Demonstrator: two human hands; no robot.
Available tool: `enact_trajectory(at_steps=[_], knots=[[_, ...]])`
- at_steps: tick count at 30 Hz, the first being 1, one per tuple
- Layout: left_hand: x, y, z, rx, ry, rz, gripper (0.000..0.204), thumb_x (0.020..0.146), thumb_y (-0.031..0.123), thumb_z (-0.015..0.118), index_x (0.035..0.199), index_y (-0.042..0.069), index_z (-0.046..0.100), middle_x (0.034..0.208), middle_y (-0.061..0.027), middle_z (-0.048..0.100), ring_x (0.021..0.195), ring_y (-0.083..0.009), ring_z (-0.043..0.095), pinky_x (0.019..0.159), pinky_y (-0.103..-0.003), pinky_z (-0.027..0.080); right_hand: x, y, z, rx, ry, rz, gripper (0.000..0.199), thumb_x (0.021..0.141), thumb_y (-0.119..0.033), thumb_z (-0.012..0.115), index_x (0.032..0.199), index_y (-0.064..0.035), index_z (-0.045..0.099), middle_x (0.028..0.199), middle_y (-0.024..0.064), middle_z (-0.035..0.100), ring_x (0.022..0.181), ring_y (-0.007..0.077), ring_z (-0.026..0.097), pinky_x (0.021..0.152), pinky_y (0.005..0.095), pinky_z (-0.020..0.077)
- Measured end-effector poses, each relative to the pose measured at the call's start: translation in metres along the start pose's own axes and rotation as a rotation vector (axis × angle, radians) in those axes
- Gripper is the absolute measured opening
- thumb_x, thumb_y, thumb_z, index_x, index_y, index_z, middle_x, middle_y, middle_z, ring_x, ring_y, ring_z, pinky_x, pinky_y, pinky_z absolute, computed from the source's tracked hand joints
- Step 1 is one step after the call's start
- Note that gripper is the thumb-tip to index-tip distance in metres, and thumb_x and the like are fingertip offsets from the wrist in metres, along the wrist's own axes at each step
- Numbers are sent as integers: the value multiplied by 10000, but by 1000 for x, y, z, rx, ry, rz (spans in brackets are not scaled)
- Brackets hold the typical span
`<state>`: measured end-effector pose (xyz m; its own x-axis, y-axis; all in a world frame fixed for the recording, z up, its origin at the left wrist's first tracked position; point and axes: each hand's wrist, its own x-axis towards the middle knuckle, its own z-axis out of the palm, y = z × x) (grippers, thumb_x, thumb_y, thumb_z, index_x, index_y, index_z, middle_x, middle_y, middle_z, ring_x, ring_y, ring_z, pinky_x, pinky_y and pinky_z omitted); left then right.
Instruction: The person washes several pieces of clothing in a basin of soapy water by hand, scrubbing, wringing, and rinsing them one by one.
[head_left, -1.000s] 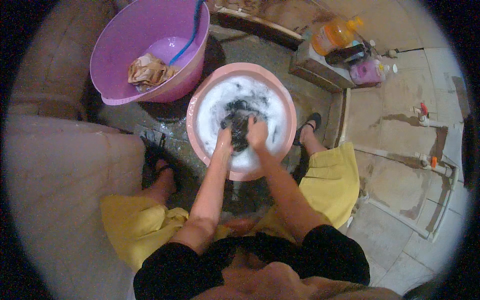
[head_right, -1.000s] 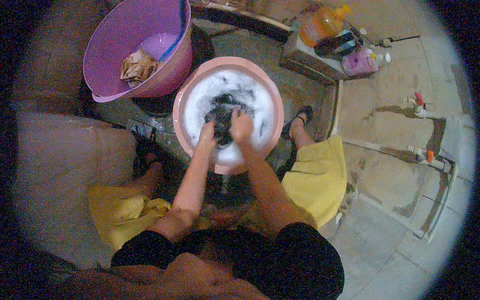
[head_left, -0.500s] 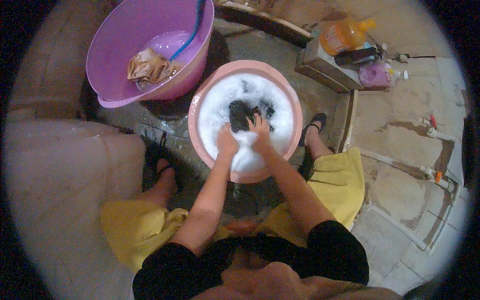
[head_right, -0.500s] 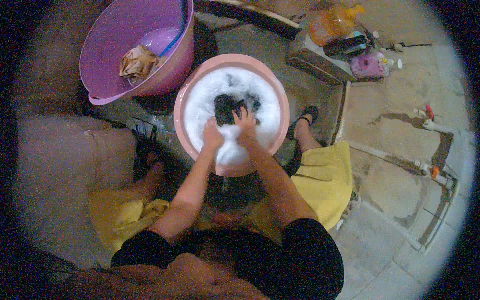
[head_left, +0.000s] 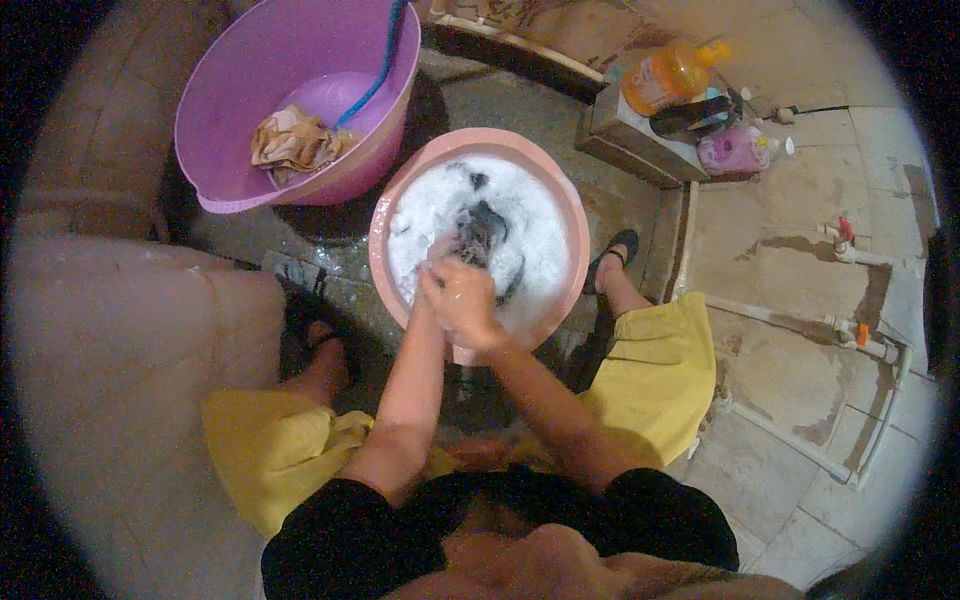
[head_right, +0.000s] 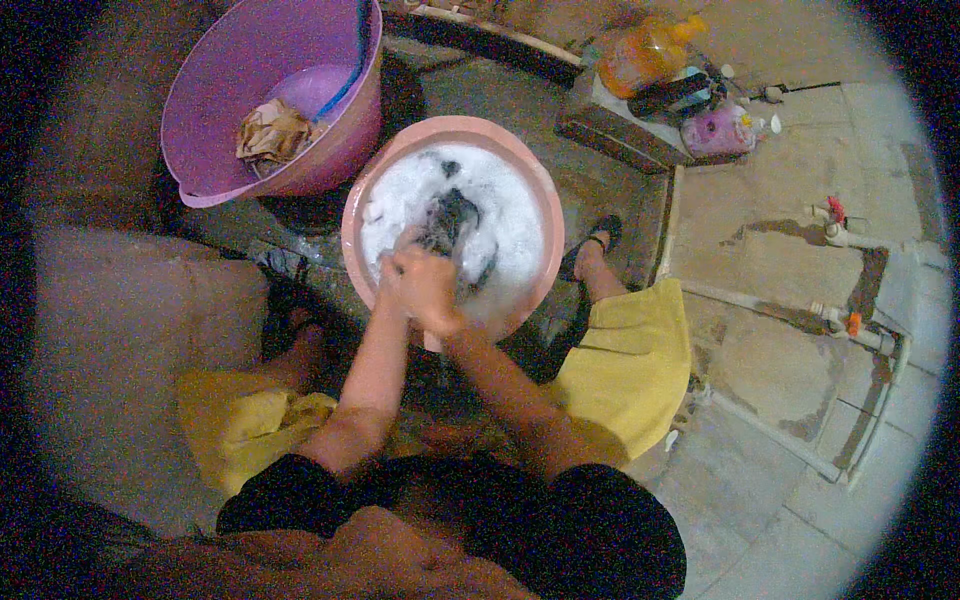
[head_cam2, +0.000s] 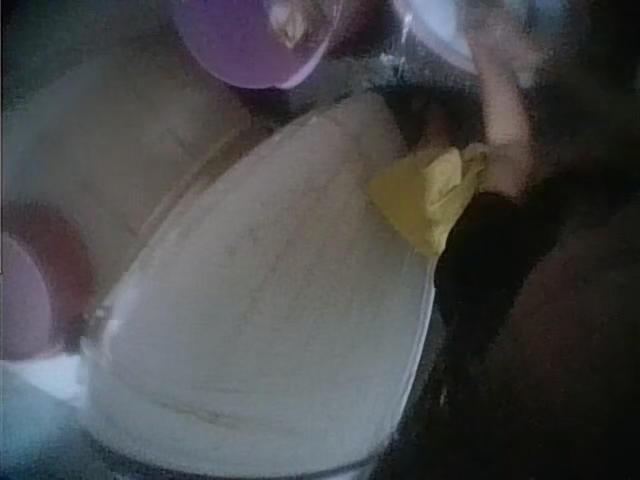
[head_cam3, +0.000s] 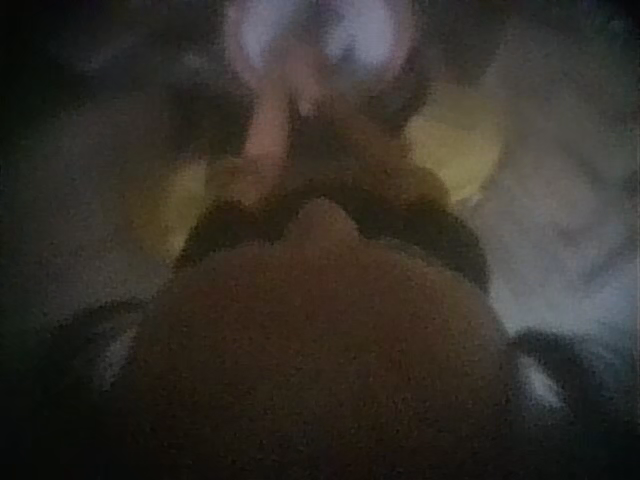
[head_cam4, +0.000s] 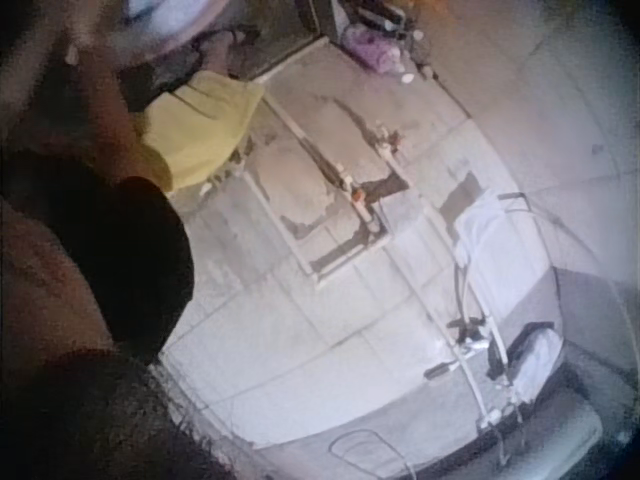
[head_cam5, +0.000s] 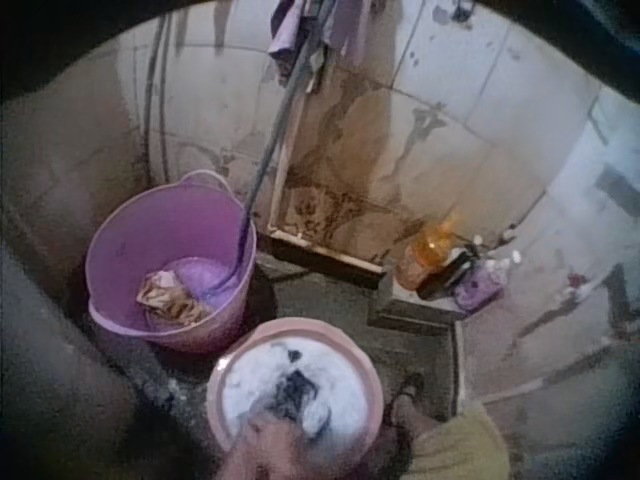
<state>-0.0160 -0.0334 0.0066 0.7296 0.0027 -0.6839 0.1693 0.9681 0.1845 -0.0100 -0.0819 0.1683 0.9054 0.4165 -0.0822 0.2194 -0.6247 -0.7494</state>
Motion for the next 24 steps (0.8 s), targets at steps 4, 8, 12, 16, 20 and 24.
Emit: enact_trajectory(at_steps=[4, 8, 12, 16, 20, 24], knots=[[-15, -42, 55, 157, 58, -6, 232, 855, 204, 469, 944, 20, 580, 855, -99, 589, 727, -223, 571, 645, -377, 492, 53, 131, -40, -121, 61, 683, 291, 820, -304, 579, 826, -29, 674, 870, 146, 673, 783, 288, 645, 693, 366, 488], [-11, 3, 29, 49, -127, 35, 219, 847, 254, 469, 896, 70, 577, 786, -25, 574, 667, -160, 556, 599, -357, 481, 7, 84, 22, 36, 332, 68, 318, 823, -333, 535, 782, -32, 631, 733, 176, 628, 695, 346, 618, 631, 416, 477], [-19, 13, 48, 217, 112, 78, 184, 863, 151, 417, 903, 75, 579, 782, -44, 594, 644, -181, 572, 584, -348, 494, 26, 76, 16, 217, 253, 162, 311, 838, -295, 507, 756, -20, 629, 734, 194, 614, 680, 360, 602, 613, 438, 445], [-16, 19, 96, 43, -5, 99, 295, 824, 141, 528, 1104, 48, 513, 896, -100, 596, 774, -196, 586, 657, -374, 508, 89, 165, -60, -340, 92, 266, 552, 892, -456, 407, 717, 1, 662, 765, 266, 617, 739, 429, 604, 700, 470, 466], [-13, 89, 27, 778, 362, 737, 567, 775, 193, 672, 1264, 137, 390, 1271, -268, 382, 1053, -359, 502, 851, -463, 446, 86, 109, -43, -264, 152, 295, 436, 874, -359, 529, 1101, 9, 581, 1010, 261, 594, 986, 415, 542, 863, 447, 415], [-24, 25, 63, 1878, 397, 908, 628, 749, 101, 651, 1319, 148, 393, 1444, -249, 159, 1262, -434, 303, 1002, -492, 338, 38, 177, 15, -448, 99, -98, 536, 812, -287, 600, 1277, -67, 450, 1214, 309, 428, 1142, 458, 387, 998, 496, 291]])
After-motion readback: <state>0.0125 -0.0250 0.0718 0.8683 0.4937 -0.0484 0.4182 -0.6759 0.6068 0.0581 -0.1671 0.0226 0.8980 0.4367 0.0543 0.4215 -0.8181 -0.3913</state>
